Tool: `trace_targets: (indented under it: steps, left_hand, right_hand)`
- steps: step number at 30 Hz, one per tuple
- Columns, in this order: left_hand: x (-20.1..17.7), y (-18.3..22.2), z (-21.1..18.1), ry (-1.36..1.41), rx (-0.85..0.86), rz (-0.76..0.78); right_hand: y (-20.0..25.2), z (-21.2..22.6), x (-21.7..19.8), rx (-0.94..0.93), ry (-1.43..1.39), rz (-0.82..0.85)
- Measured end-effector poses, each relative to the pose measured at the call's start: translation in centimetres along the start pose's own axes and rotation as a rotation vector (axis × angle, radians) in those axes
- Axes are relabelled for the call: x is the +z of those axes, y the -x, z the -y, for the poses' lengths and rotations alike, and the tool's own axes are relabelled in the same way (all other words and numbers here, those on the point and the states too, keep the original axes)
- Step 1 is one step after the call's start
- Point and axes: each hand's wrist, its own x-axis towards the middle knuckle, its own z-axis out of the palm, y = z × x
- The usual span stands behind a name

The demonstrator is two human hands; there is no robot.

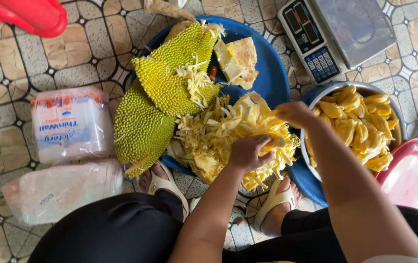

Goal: Manually extracting edible pods from a halved jackfruit and placing them into a collection bowl.

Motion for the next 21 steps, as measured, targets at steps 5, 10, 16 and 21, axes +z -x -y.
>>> trace_targets:
  steps: [5,10,16,21]
  left_hand:
    - [-0.8,-1.3,0.2,0.003,-0.081,0.088]
    - [-0.1,-4.6,-0.7,-0.169,-0.224,0.257]
    - [-1.5,-6.4,-0.7,-0.090,-0.271,0.420]
    - [-3.4,-7.0,-1.5,0.070,-0.421,0.574]
  right_hand:
    - [4.3,-2.7,-9.1,0.283,-0.528,0.021]
    - [10.9,-4.7,-17.3,0.344,-0.641,-0.092]
    - [17.6,-12.0,-13.9,0.614,-0.723,-0.173]
    - [19.8,-14.2,-11.5,0.657,-1.011,-0.306]
